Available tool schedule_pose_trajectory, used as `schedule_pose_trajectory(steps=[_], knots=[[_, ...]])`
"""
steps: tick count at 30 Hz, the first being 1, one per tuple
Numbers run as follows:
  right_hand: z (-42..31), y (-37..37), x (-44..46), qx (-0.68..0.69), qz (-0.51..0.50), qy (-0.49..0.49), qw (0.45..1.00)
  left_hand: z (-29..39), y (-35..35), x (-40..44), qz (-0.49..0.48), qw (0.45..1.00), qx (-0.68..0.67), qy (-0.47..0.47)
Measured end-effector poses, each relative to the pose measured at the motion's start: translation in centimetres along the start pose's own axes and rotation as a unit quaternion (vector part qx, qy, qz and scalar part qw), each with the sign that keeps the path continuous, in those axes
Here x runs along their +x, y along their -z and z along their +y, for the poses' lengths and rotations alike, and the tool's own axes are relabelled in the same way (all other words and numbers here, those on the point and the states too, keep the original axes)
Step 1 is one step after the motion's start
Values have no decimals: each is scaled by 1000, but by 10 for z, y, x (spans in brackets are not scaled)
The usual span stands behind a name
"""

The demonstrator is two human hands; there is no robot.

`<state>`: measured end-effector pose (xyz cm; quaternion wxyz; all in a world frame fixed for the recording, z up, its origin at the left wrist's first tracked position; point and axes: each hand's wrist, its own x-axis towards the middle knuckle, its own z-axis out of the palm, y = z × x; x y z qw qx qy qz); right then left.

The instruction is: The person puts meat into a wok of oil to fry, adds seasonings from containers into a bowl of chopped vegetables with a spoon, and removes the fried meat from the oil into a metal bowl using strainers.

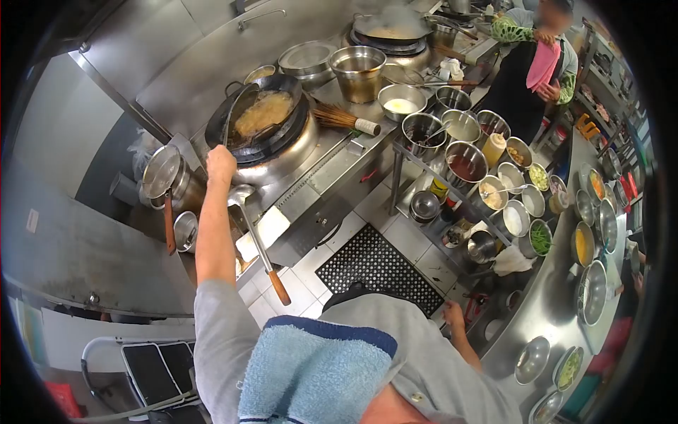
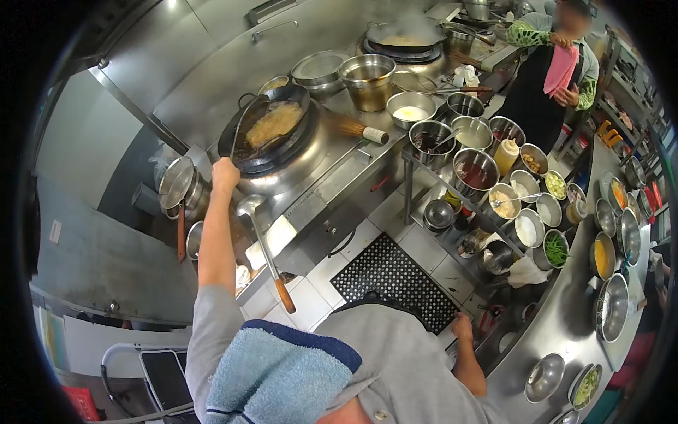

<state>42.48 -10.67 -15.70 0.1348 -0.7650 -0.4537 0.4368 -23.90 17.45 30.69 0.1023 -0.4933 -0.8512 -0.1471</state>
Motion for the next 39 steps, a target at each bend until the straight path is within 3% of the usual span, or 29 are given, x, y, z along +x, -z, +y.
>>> schedule_pose_trajectory(steps=[2, 5, 6, 8, 11, 14, 17, 18, 21, 27, 30, 34, 39], knots=[[-40, 22, -23, -31, 21, 14, 999, 4, 26, -8, 9, 1000, 18, -8], [-75, 41, -53, 80, 7, -73, 994, 7, 69, -35, 22, 998, 24, -49], [-69, 39, -50, 62, 18, -54, 996, 11, 73, -44, 26, 999, 18, -41], [-12, 17, -33, 23, 36, -12, 999, 16, 76, -57, 36, 999, 8, -19], [1, 8, -41, 66, -7, -107, 992, 11, 28, -35, -3, 999, 26, -26], [96, -29, 1, 210, -70, -36, 975, 7, 1, -10, 10, 999, 9, -43], [3, 7, -36, 30, -27, -67, 997, 24, 32, -16, 33, 999, 18, -32], [5, 6, -32, 17, 27, -59, 998, 25, 41, -20, 37, 999, 20, -32], [-38, 29, -57, 105, 24, -80, 991, 32, 70, -48, 50, 998, 3, -38], [-13, 15, -57, 134, 10, -139, 981, 19, 47, -57, -2, 1000, -18, -24], [2, -1, -51, 124, -57, -122, 983, 14, 21, -39, 30, 999, -29, -34], [-5, 4, -47, 89, -34, -117, 989, 17, 51, -35, 54, 998, -20, -39], [-21, 11, -45, 65, 5, -98, 993, 6, 31, 3, 94, 995, 21, -17]])
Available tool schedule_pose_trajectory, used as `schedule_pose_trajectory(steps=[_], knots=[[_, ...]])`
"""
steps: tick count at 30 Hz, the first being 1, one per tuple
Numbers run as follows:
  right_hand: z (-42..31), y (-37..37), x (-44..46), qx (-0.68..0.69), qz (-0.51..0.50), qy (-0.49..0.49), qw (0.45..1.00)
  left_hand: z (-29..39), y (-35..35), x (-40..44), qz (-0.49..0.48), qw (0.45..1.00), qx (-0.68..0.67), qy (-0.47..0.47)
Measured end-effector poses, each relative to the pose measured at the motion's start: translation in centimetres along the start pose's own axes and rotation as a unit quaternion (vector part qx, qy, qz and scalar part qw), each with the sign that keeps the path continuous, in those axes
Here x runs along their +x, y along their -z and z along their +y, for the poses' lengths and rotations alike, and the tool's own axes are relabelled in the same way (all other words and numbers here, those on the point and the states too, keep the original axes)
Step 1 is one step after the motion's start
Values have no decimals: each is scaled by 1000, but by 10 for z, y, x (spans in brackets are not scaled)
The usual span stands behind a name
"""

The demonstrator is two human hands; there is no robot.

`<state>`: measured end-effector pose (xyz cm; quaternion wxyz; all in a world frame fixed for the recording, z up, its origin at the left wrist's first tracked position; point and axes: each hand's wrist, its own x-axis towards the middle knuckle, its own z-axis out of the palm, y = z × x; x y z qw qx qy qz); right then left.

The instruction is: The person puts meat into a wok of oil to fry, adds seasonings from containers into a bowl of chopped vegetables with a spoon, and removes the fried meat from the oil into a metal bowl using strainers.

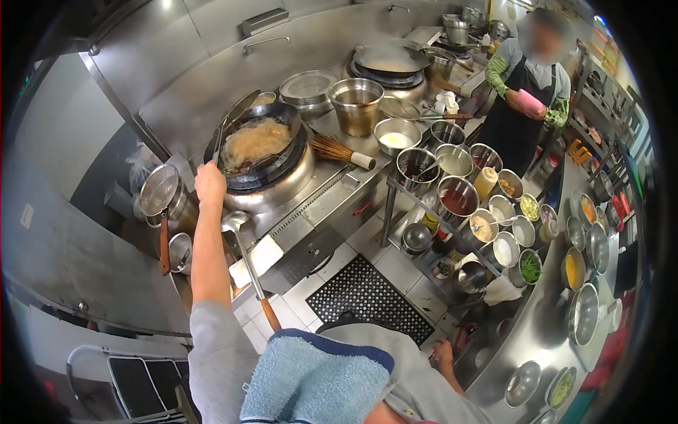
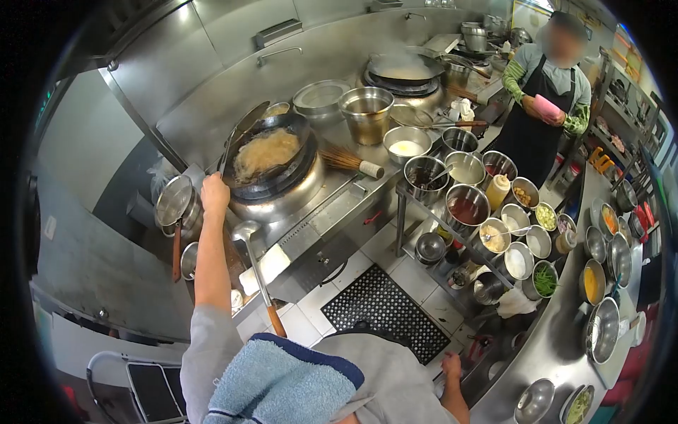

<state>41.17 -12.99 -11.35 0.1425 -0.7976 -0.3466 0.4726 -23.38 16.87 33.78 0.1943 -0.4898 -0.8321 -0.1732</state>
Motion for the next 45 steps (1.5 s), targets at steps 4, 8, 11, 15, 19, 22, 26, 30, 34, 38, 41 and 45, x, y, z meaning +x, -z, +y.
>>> schedule_pose_trajectory(steps=[4, 8, 11, 15, 19, 22, 26, 30, 34, 38, 41, 45], knots=[[2, -2, 5, -5, 6, 1, 1000, -14, -62, 22, 15, 999, 30, 13], [61, -35, 38, -92, 64, 62, 992, -9, -90, 8, 3, 999, 20, -43], [-11, -20, -25, -72, 60, -8, 996, -42, -143, 3, 95, 966, 149, -188], [-27, -14, -59, -76, 113, -24, 990, -23, -111, -44, 74, 931, 238, -266], [-62, 10, -94, -55, 85, -24, 995, -38, -129, -52, 127, 897, 291, -308], [-85, 33, -115, -5, 104, -27, 994, -53, -164, -32, 115, 844, 414, -320], [-58, 40, -47, 0, 252, 118, 961, -13, -126, -67, 59, 912, 237, -329], [-124, 144, -111, 124, 297, 120, 939, 51, -77, -119, -73, 921, 44, -379], [-93, 189, -87, 152, 487, 210, 834, 118, -47, -218, -372, 834, -65, -402], [-73, 198, -89, 216, 515, 190, 808, 191, -73, -329, -615, 628, -81, -471], [-84, 195, -101, 222, 495, 189, 818, 251, -37, -366, -598, 586, -240, -492], [-84, 205, -93, 219, 481, 208, 823, 286, -16, -366, -535, 620, -292, -494]])
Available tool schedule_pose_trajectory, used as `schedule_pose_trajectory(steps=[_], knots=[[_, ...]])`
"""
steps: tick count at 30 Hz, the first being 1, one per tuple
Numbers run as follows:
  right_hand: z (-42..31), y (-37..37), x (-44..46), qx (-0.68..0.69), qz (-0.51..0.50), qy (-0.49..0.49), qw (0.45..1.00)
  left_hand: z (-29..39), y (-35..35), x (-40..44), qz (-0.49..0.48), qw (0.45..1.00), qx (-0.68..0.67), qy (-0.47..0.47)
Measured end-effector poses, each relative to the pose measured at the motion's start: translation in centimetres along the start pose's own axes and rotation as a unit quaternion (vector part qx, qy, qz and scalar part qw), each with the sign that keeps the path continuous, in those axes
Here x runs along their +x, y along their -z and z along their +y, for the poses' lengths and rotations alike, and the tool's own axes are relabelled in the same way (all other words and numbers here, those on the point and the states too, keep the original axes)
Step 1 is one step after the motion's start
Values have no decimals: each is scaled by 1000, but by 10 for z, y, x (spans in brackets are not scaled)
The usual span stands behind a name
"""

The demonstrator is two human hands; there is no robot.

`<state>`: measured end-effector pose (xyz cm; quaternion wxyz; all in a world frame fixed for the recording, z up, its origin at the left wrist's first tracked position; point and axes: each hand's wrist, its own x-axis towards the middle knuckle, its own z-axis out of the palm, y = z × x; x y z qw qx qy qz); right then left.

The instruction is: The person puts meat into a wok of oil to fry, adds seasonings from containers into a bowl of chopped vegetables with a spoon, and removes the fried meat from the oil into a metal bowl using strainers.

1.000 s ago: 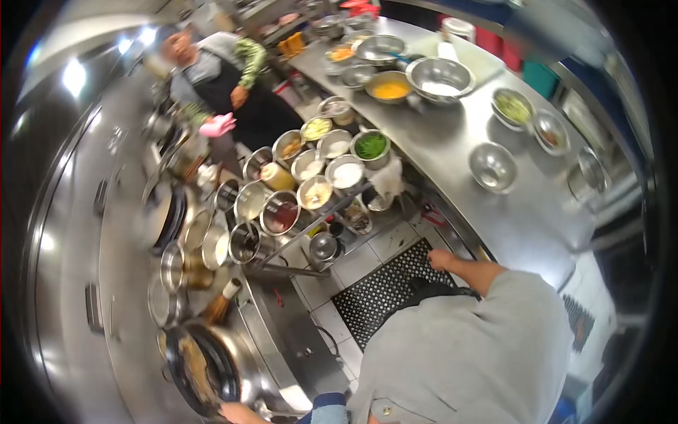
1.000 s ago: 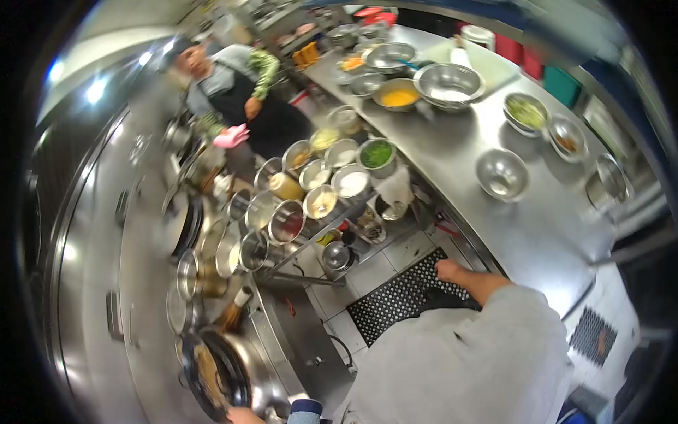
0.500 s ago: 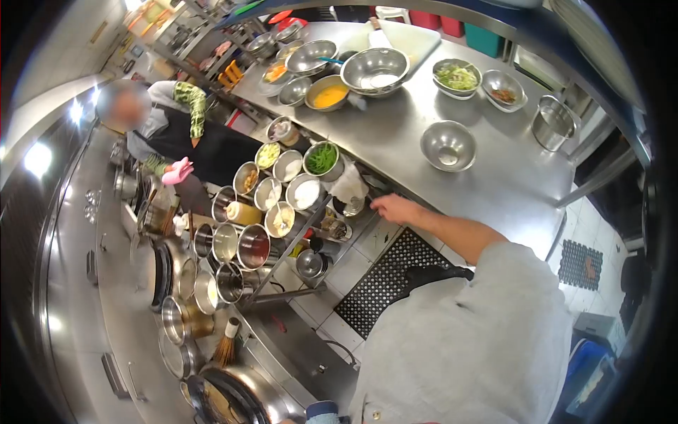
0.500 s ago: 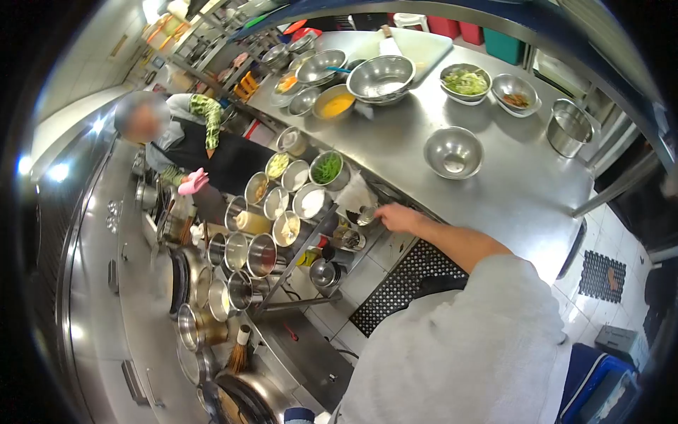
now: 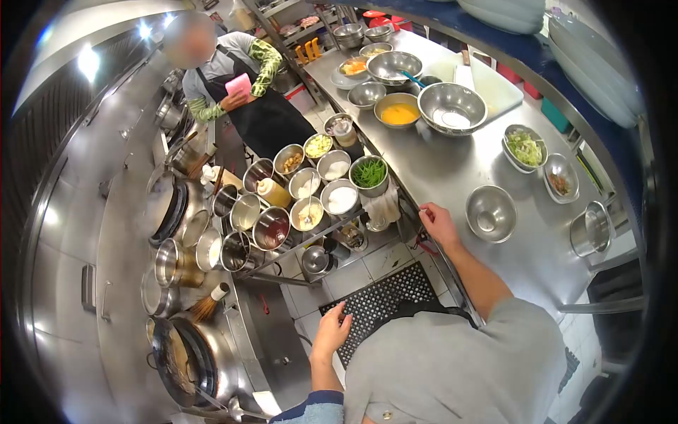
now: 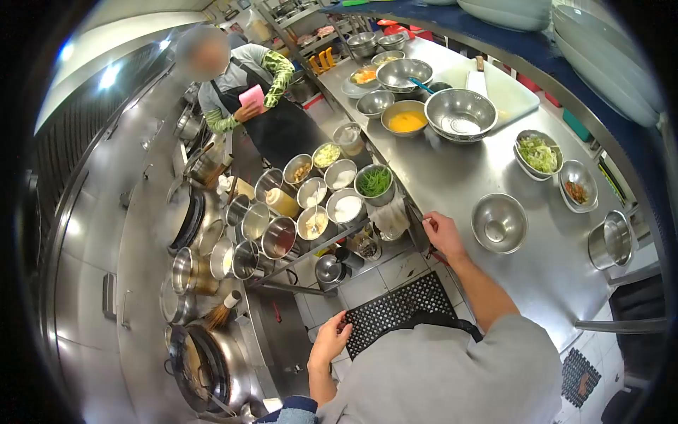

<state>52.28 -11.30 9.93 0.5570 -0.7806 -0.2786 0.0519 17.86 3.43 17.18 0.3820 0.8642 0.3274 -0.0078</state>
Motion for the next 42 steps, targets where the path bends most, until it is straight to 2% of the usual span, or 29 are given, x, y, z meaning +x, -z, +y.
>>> schedule_pose_trajectory(steps=[3, 5, 7, 8, 11, 12, 14, 15, 17, 18, 20, 24, 26, 28, 33, 34, 37, 38, 40, 42], knots=[[8, -1, -7, 13, 19, 23, 999, -22, -3, 5, -6, 982, 189, -22], [1, 4, -9, -26, 23, 14, 999, -44, -18, 12, -55, 982, 179, 18], [0, 5, -12, -26, 28, 8, 999, -30, -22, 14, -135, 983, 120, 30], [-2, 6, -12, -28, 23, 15, 999, -62, -37, 22, -171, 979, 102, 42], [-29, 13, -37, 3, 45, 17, 999, -63, -42, 39, -261, 950, 168, 35], [-60, 34, -68, 35, 71, 66, 995, -76, -39, 56, -264, 953, 152, -7], [-37, 53, -102, -26, 287, -20, 957, -74, -26, 76, -240, 956, 161, -42], [-27, 71, -112, -18, 409, -28, 912, -73, -20, 85, -228, 958, 163, -56], [-30, 107, -124, -75, 543, -102, 830, -76, -8, 102, -197, 967, 141, -82], [-13, 118, -127, -19, 492, -186, 850, -81, -4, 110, -188, 967, 143, -94], [30, 128, -128, 94, 380, -343, 854, -75, 3, 124, -195, 963, 157, -104], [32, 107, -94, 202, 396, -253, 859, -89, -6, 144, -256, 940, 189, -124], [45, 114, -82, 181, 410, -252, 858, -82, -7, 147, -284, 931, 202, -109], [56, 130, -64, 152, 413, -253, 862, -80, -12, 150, -291, 930, 185, -132], [87, 199, 3, 111, 433, -263, 855, -52, -32, 147, -308, 923, 193, -128], [88, 212, 19, 109, 466, -264, 838, -42, -32, 147, -312, 932, 154, -100], [94, 236, 61, 81, 543, -285, 786, -14, -33, 154, -262, 946, 167, -92], [99, 243, 73, 52, 557, -302, 772, 4, -30, 155, -278, 945, 166, -45], [132, 249, 88, 19, 633, -282, 721, 12, -34, 161, -254, 946, 180, -88], [129, 246, 88, 32, 656, -237, 716, 21, -38, 165, -245, 947, 170, -121]])
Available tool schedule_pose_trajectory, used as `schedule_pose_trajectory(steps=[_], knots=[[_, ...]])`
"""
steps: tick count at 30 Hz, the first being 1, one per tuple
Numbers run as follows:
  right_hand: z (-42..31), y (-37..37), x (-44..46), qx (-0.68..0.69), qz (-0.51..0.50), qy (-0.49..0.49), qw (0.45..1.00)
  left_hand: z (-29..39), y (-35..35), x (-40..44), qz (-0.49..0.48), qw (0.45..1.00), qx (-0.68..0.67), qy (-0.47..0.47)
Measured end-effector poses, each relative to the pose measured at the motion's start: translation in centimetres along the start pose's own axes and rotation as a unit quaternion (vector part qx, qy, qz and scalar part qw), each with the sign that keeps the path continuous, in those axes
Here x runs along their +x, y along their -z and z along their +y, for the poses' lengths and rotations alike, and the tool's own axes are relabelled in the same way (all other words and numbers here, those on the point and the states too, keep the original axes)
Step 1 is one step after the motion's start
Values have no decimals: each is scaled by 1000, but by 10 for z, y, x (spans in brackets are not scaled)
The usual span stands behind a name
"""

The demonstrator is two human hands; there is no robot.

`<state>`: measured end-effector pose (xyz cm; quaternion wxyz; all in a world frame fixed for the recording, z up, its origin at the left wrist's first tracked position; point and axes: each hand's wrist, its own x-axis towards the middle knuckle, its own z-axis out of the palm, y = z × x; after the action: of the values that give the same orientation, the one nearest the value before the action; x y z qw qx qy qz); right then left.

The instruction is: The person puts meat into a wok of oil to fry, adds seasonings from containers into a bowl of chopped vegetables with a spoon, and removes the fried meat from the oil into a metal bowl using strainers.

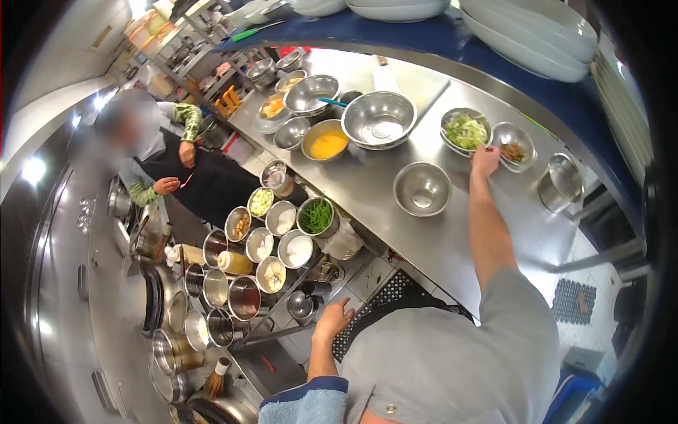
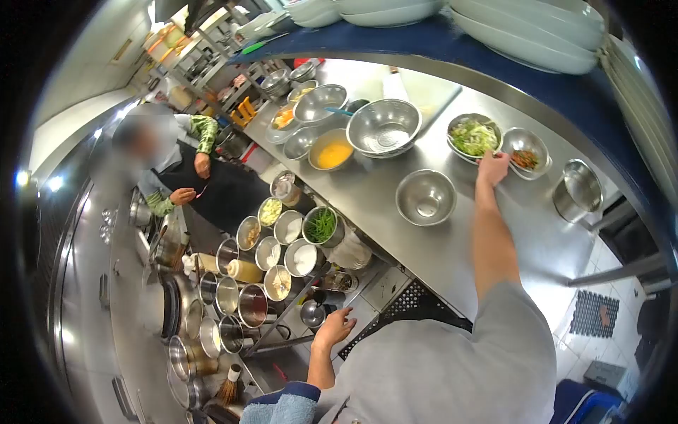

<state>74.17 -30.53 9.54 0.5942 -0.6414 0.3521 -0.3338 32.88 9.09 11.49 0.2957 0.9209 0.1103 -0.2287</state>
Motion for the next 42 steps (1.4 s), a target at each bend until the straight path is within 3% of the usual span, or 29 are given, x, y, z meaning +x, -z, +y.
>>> schedule_pose_trajectory(steps=[3, 6, 15, 16, 19, 26, 31, 32, 35, 38, 40, 42], knots=[[-10, 13, -17, 38, -58, -12, 997, 58, 21, -3, -53, 974, -210, -68], [-26, 41, -45, 73, -98, -43, 992, 113, 34, 6, -136, 852, -501, -70], [-20, 158, -91, 98, -211, -128, 964, 192, 23, 110, -141, 673, -726, -9], [-24, 169, -96, 88, -204, -146, 964, 192, 20, 121, -159, 680, -710, -88], [-27, 196, -97, 99, -221, -156, 958, 190, 27, 148, -250, 562, -782, -101], [-51, 213, -93, 138, -295, -98, 940, 186, 42, 161, -271, 732, -621, -75], [-109, 199, -108, 168, -418, -76, 889, 189, 67, 116, -228, 790, -557, -118], [-122, 189, -115, 126, -441, -88, 884, 189, 78, 105, -226, 778, -565, -155], [-113, 151, -146, 106, -588, -109, 794, 157, 100, 75, -149, 784, -587, -141], [-96, 119, -218, 131, -666, -150, 719, 84, 98, 34, -45, 823, -564, -50], [-92, 104, -260, 24, -752, -195, 630, 31, 80, 9, 23, 837, -547, 18], [-77, 91, -301, -32, -789, -254, 559, -10, 59, -27, 94, 780, -616, 62]])
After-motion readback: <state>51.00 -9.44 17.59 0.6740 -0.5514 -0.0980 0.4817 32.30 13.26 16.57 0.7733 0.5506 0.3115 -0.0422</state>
